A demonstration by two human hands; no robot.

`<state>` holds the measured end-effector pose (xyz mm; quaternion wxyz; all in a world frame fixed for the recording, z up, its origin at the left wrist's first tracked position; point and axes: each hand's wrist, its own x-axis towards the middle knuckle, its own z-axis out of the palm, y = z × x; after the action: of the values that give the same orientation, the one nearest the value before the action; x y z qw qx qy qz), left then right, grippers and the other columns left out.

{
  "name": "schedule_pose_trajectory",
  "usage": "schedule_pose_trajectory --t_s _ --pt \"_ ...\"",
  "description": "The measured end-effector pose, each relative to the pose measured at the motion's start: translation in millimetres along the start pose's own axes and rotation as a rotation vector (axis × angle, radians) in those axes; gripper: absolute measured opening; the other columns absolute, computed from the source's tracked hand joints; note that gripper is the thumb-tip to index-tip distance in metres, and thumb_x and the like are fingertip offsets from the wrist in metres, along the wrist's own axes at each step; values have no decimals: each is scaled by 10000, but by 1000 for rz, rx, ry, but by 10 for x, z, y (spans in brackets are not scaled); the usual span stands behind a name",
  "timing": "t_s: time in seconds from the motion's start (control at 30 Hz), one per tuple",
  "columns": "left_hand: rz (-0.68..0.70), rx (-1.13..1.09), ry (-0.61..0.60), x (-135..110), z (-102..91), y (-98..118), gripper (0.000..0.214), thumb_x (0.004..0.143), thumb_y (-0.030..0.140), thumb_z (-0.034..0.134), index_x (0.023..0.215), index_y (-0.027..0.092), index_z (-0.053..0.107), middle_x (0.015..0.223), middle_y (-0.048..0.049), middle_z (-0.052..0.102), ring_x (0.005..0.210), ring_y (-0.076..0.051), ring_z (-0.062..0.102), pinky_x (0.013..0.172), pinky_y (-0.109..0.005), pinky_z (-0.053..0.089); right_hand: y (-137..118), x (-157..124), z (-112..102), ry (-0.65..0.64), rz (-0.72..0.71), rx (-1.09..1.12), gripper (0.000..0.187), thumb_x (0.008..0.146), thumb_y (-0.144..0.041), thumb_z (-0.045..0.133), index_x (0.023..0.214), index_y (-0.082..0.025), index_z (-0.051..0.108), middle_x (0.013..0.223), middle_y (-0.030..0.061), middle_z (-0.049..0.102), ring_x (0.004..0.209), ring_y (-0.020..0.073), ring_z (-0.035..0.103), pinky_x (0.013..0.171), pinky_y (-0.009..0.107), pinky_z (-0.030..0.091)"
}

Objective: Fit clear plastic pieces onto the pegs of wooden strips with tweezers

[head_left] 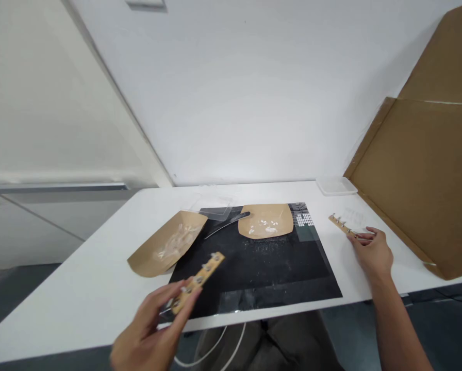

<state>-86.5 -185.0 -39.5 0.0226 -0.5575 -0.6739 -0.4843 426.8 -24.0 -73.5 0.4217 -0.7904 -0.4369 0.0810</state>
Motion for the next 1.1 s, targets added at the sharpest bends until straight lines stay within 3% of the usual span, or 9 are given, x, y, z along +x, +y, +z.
schedule_pose_trajectory --t_s 0.1,0.17,0.3,0.4,0.77,0.93,1.1 --pt "190 -137 -132 176 382 385 213 921 422 772 1055 256 773 1047 -21 788 917 -198 748 823 -292 631 -18 -8 -6 0 -3 -1 629 750 -562 796 1227 -235 549 1046 59 805 916 291 772 776 381 498" --pt "318 -230 -239 317 611 508 181 912 356 797 1070 269 783 980 -16 807 945 -204 740 832 -303 636 -37 -16 -13 -6 -5 2 626 754 -558 794 1230 -232 550 1049 60 801 900 285 772 769 378 502" --pt "439 -375 -456 506 957 547 221 881 295 836 1090 249 781 964 -47 815 944 -221 723 784 -327 646 -77 -33 -29 -6 17 -10 606 759 -545 801 1225 -241 561 1033 43 798 911 274 771 776 371 504" --pt "430 -405 -569 523 1099 524 228 866 279 851 1080 243 782 965 -49 797 931 -211 713 767 -312 637 -94 -39 -34 -2 30 -12 611 752 -556 809 1222 -247 570 1036 33 793 905 265 769 776 364 504" --pt "331 -372 -637 407 1160 455 230 873 212 817 1095 233 759 1014 -77 784 1003 -246 678 850 -381 629 44 7 12 -9 32 -40 679 744 -592 823 1271 -246 569 1071 48 779 827 270 745 735 385 520" --pt "352 -357 -595 405 1132 463 303 861 256 849 1147 251 749 1067 -76 771 1044 -254 666 907 -416 614 35 2 1 -11 16 -45 687 753 -591 810 1280 -223 568 1070 60 776 834 275 740 749 394 522" --pt "327 -351 -535 356 1055 394 244 896 281 821 1127 244 753 1057 -71 774 1033 -242 679 916 -407 605 1 -12 -9 -5 12 -52 652 753 -580 817 1248 -225 583 1048 47 778 829 264 745 751 380 510"
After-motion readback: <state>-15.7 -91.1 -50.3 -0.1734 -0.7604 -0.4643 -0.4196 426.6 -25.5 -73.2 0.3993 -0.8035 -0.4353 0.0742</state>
